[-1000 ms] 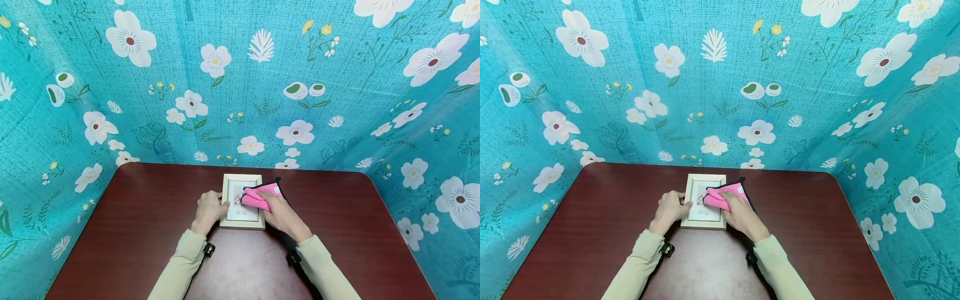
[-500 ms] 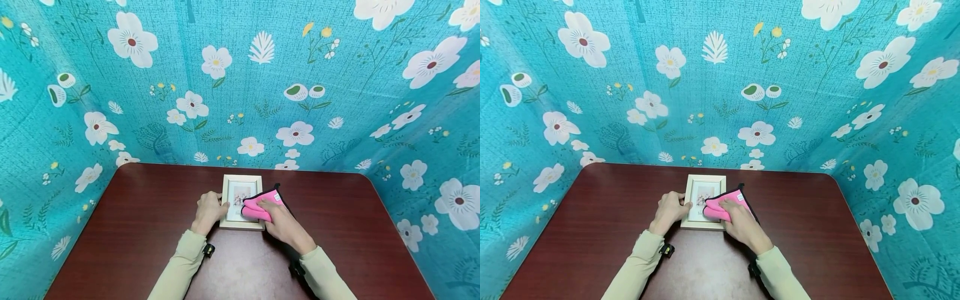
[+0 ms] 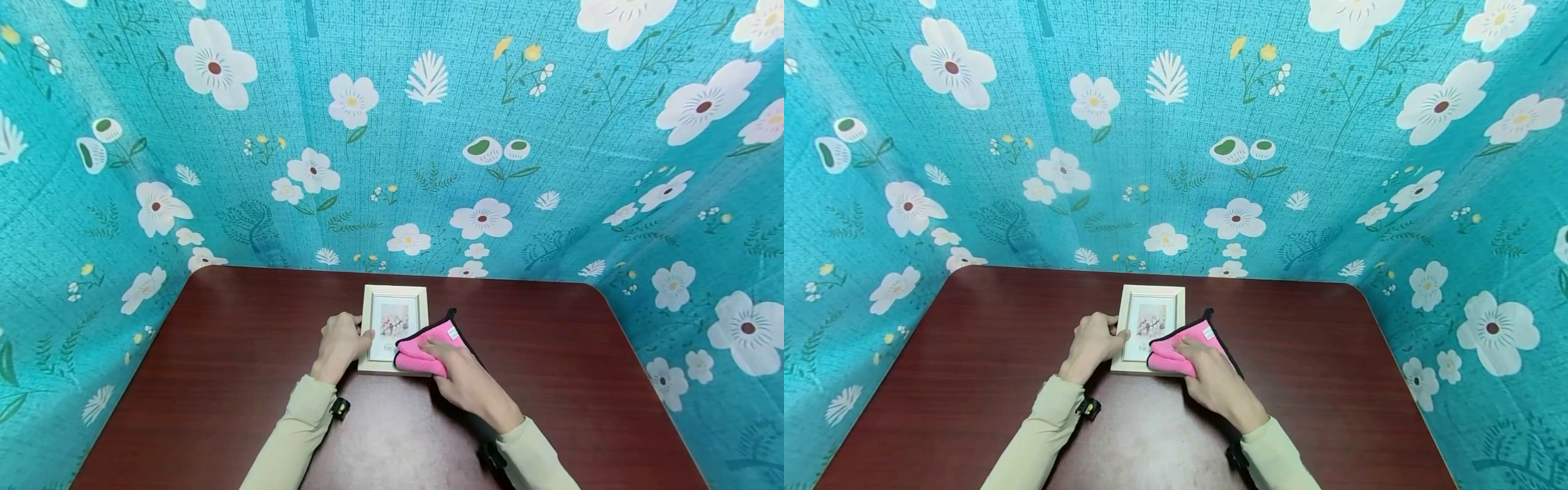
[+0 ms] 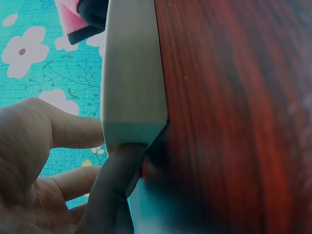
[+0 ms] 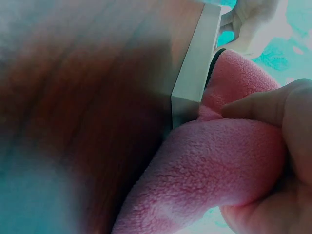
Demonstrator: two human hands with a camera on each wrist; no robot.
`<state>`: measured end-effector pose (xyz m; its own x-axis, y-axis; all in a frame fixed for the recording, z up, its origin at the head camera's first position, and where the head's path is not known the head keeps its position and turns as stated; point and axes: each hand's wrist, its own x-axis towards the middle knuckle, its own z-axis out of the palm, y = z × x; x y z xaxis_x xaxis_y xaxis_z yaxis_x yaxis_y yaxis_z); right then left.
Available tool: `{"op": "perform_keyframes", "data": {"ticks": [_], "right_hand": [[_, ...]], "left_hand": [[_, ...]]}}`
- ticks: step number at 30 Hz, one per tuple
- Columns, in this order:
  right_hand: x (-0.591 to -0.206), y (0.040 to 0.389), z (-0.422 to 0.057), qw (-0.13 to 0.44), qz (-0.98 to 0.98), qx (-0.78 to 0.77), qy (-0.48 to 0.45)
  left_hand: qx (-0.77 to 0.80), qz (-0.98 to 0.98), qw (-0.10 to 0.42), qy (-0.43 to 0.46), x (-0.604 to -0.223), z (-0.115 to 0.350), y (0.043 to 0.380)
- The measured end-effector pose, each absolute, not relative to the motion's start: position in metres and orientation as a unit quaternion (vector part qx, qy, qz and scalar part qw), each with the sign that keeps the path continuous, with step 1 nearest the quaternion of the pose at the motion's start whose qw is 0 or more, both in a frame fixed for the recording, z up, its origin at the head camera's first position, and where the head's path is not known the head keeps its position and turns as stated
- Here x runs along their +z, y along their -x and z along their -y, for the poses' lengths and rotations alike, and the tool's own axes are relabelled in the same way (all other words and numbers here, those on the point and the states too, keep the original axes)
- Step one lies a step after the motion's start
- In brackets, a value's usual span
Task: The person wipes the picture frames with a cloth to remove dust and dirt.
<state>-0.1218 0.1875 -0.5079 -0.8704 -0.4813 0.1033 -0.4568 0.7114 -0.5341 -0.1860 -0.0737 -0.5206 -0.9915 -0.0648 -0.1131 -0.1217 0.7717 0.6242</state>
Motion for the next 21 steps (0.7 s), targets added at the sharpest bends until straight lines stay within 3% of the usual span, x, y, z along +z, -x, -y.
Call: {"op": "perform_keyframes", "data": {"ticks": [7, 21], "right_hand": [[-0.505, 0.110, -0.191, 0.046, -0.923, -0.290, 0.250], [-0.488, 0.105, -0.211, 0.035, -0.878, -0.373, 0.299]], "left_hand": [[0.333, -0.940, 0.046, 0.052, -0.519, 0.073, 0.187], [0.332, -0.939, 0.066, 0.057, -0.518, 0.073, 0.187]]}}
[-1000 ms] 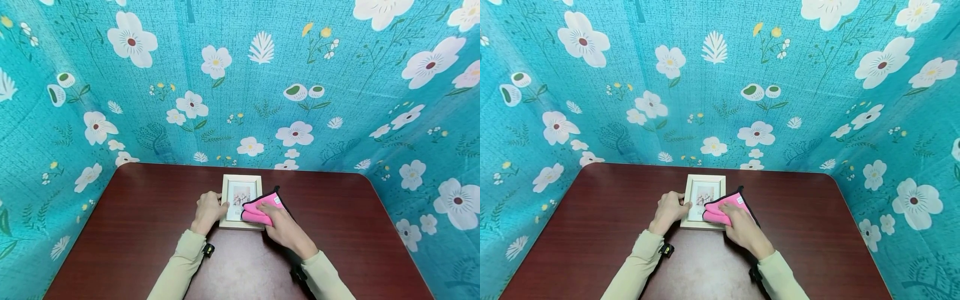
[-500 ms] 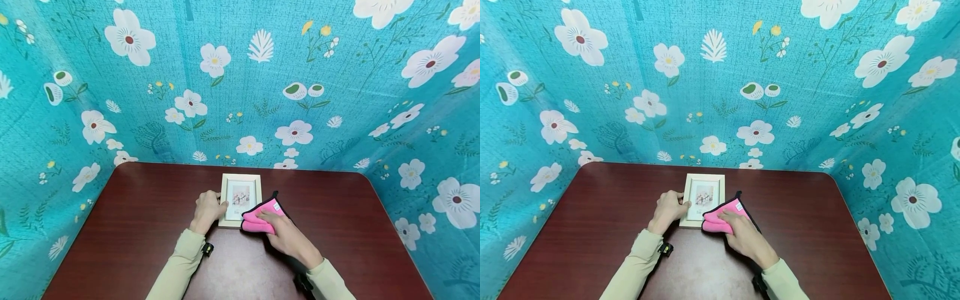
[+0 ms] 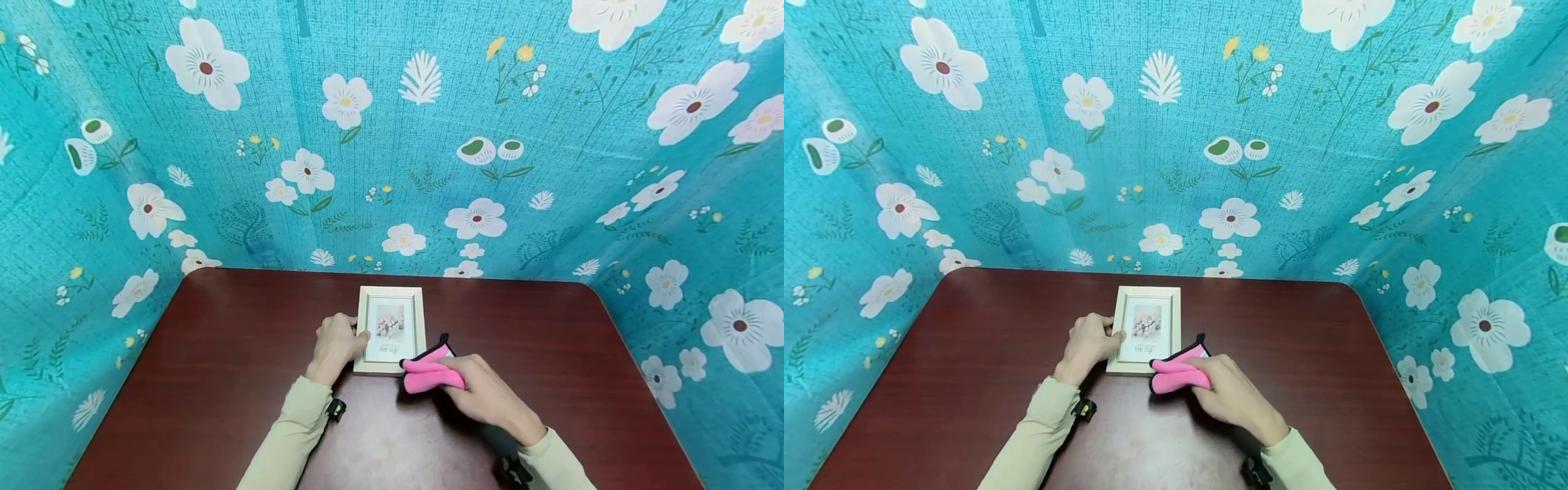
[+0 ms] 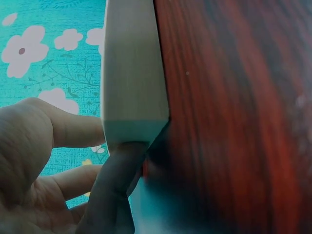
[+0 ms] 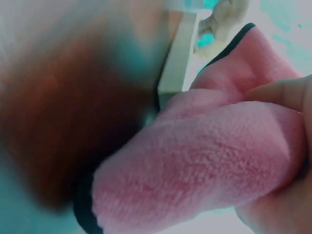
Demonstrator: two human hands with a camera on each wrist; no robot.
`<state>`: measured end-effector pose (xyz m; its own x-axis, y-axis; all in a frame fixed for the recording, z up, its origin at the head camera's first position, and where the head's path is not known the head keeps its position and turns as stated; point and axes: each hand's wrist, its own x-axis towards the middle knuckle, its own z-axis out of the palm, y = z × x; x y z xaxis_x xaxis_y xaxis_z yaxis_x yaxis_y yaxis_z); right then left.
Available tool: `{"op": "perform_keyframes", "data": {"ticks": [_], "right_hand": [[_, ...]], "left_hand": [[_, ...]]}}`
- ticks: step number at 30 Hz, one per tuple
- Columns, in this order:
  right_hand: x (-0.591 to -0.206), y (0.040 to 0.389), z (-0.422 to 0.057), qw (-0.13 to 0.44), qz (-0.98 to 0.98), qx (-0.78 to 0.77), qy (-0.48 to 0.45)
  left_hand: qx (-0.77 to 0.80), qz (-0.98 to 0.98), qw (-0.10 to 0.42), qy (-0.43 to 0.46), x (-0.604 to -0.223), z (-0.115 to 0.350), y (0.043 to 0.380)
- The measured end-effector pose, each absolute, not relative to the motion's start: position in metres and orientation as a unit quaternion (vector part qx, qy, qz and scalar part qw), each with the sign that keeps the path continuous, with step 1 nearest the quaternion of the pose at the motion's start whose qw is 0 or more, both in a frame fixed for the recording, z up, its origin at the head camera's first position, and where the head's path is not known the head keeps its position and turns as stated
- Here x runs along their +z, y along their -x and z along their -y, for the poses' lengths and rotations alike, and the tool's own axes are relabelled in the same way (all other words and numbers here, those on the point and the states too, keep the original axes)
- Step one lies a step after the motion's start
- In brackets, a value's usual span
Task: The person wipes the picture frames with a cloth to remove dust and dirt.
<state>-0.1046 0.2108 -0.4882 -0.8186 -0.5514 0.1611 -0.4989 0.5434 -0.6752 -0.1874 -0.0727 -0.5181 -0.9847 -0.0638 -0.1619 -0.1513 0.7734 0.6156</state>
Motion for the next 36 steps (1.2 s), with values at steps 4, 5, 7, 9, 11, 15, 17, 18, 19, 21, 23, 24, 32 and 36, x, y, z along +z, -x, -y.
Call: {"op": "perform_keyframes", "data": {"ticks": [4, 5, 7, 9, 11, 15, 17, 18, 19, 21, 23, 24, 32, 36], "right_hand": [[-0.479, 0.120, -0.218, 0.013, -0.872, -0.400, 0.282], [-0.476, 0.125, -0.219, 0.005, -0.872, -0.404, 0.276], [-0.472, 0.137, -0.219, 0.000, -0.870, -0.414, 0.268], [-0.469, 0.149, -0.218, -0.018, -0.870, -0.419, 0.258], [-0.468, 0.160, -0.216, -0.041, -0.872, -0.423, 0.241], [-0.470, 0.181, -0.211, -0.093, -0.880, -0.421, 0.199], [-0.473, 0.190, -0.209, -0.113, -0.886, -0.413, 0.180], [-0.475, 0.194, -0.207, -0.125, -0.888, -0.408, 0.172], [-0.478, 0.198, -0.206, -0.137, -0.890, -0.401, 0.166], [-0.484, 0.207, -0.203, -0.149, -0.897, -0.383, 0.165], [-0.490, 0.215, -0.200, -0.155, -0.902, -0.362, 0.179], [-0.493, 0.219, -0.198, -0.155, -0.903, -0.353, 0.188], [-0.507, 0.235, -0.172, -0.103, -0.934, -0.258, 0.225], [-0.512, 0.232, -0.162, -0.055, -0.955, -0.183, 0.227]], "left_hand": [[0.334, -0.939, 0.061, 0.054, -0.519, 0.074, 0.188], [0.332, -0.940, 0.060, 0.053, -0.519, 0.074, 0.188], [0.330, -0.940, 0.059, 0.055, -0.519, 0.074, 0.188], [0.330, -0.940, 0.059, 0.057, -0.518, 0.075, 0.187], [0.331, -0.940, 0.060, 0.058, -0.519, 0.075, 0.187], [0.338, -0.937, 0.064, 0.057, -0.519, 0.074, 0.185], [0.342, -0.936, 0.066, 0.056, -0.520, 0.074, 0.184], [0.344, -0.935, 0.066, 0.057, -0.520, 0.074, 0.184], [0.346, -0.934, 0.067, 0.057, -0.520, 0.073, 0.183], [0.348, -0.933, 0.066, 0.056, -0.520, 0.073, 0.183], [0.346, -0.934, 0.063, 0.055, -0.520, 0.073, 0.182], [0.345, -0.935, 0.059, 0.053, -0.520, 0.073, 0.182], [0.339, -0.938, 0.042, 0.050, -0.522, 0.074, 0.185], [0.336, -0.939, 0.043, 0.051, -0.521, 0.074, 0.184]]}}
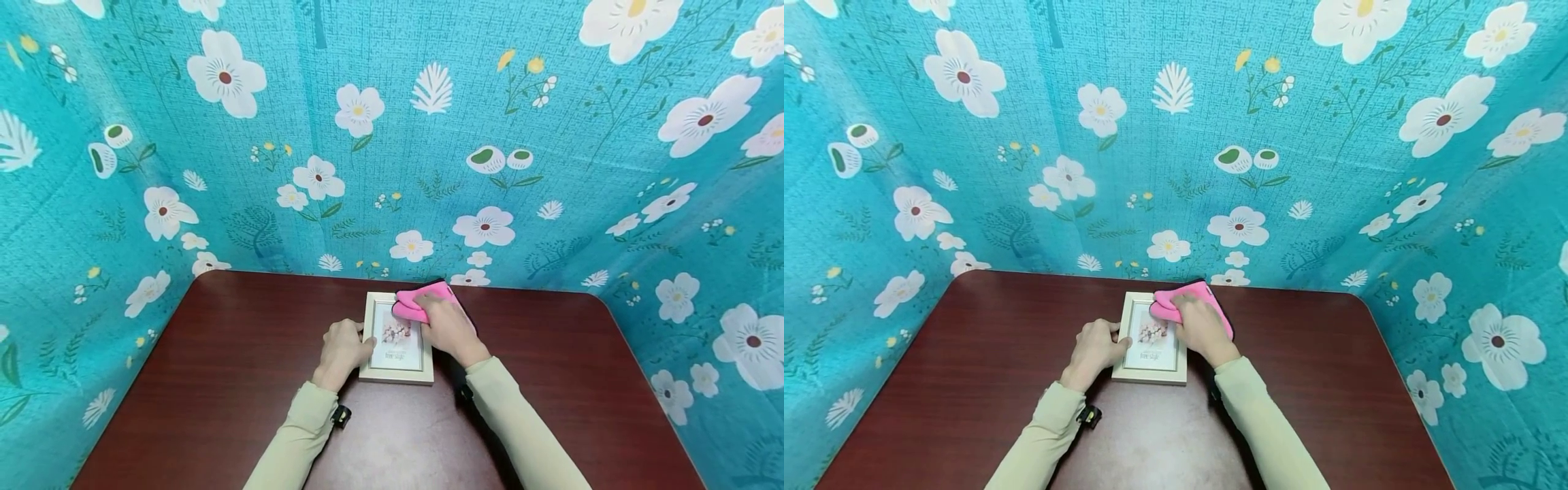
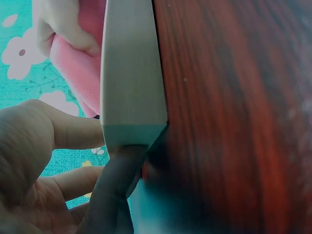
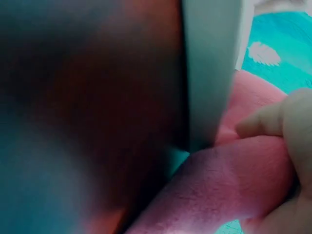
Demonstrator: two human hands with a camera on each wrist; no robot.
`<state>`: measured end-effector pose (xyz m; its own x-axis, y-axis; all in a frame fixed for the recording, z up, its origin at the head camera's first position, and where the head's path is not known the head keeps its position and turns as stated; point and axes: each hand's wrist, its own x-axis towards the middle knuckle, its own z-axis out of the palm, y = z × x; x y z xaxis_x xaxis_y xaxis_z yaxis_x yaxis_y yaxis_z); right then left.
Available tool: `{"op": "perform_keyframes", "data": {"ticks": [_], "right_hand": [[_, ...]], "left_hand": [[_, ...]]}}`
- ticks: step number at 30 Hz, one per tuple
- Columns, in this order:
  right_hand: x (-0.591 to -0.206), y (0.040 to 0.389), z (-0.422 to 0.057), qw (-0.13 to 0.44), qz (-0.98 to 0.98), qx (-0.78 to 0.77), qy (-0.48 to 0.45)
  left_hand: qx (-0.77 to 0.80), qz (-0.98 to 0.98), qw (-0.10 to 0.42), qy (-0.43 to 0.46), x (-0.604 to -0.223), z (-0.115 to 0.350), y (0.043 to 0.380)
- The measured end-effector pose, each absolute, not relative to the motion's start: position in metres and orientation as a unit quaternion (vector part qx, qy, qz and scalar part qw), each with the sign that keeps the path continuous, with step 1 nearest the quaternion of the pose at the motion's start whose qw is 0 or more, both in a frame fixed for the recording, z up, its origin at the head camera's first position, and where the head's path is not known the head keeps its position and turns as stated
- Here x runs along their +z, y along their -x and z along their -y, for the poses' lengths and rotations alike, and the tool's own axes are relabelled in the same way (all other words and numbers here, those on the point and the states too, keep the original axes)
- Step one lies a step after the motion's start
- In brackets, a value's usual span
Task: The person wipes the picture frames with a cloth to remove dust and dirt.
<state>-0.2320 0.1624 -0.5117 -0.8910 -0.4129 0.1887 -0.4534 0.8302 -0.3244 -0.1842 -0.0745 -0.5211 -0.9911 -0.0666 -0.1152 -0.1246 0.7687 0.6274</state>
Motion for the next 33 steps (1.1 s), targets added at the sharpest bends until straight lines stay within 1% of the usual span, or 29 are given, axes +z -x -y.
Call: {"op": "perform_keyframes", "data": {"ticks": [6, 11, 18, 28, 33], "right_hand": [[-0.512, 0.225, -0.159, 0.028, 0.958, 0.174, -0.227], [-0.511, 0.218, -0.161, 0.024, 0.956, 0.189, -0.221], [-0.511, 0.213, -0.162, 0.021, 0.954, 0.200, -0.220], [-0.512, 0.202, -0.162, 0.035, 0.951, 0.209, -0.226], [-0.509, 0.192, -0.166, 0.024, 0.951, 0.219, -0.218]], "left_hand": [[0.334, -0.940, 0.039, 0.054, -0.522, 0.074, 0.184], [0.334, -0.940, 0.045, 0.054, -0.522, 0.072, 0.184], [0.334, -0.940, 0.037, 0.053, -0.521, 0.071, 0.183], [0.328, -0.943, 0.038, 0.054, -0.520, 0.073, 0.184], [0.326, -0.943, 0.037, 0.054, -0.521, 0.072, 0.184]]}}
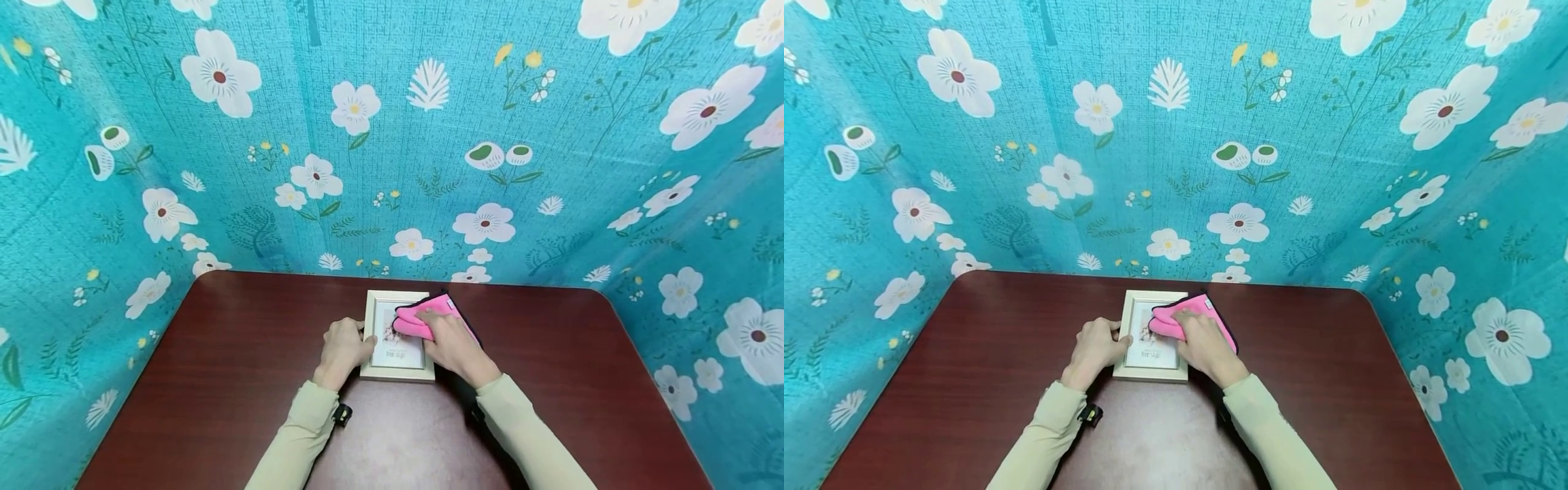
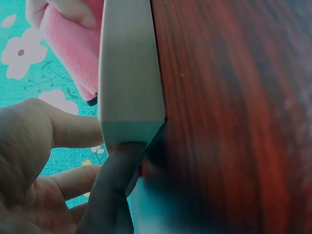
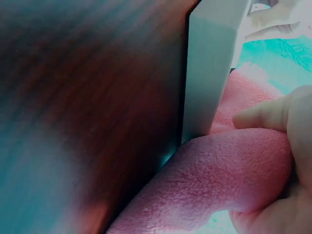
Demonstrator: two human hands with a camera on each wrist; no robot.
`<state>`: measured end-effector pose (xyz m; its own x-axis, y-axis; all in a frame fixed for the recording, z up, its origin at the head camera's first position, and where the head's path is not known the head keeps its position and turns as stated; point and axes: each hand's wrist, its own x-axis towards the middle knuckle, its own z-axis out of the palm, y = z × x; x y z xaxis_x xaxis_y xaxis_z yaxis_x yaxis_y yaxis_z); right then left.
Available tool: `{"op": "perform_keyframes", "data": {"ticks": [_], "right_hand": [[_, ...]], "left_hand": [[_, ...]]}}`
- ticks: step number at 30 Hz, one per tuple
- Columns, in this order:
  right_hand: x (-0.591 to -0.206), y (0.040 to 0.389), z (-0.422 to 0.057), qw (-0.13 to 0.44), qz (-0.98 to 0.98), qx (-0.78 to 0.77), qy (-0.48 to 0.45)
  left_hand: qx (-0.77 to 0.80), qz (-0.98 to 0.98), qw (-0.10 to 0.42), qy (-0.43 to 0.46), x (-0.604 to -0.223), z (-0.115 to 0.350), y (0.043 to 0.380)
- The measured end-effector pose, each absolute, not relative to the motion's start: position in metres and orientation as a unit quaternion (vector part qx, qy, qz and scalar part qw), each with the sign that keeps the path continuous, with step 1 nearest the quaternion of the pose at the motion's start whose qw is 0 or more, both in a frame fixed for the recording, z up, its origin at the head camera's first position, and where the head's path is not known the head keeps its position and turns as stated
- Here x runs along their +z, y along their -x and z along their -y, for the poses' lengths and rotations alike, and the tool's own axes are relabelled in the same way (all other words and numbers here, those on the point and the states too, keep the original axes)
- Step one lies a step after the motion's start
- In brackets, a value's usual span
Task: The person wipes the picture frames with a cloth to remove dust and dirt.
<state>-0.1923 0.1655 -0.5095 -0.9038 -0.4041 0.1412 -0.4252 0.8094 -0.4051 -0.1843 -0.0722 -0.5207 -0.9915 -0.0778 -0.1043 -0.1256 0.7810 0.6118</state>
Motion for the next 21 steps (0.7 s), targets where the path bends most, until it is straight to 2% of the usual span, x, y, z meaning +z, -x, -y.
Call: {"op": "perform_keyframes", "data": {"ticks": [21], "right_hand": [[-0.502, 0.145, -0.173, -0.004, 0.944, 0.235, -0.230]], "left_hand": [[0.325, -0.944, 0.039, 0.045, -0.522, 0.073, 0.185]]}}
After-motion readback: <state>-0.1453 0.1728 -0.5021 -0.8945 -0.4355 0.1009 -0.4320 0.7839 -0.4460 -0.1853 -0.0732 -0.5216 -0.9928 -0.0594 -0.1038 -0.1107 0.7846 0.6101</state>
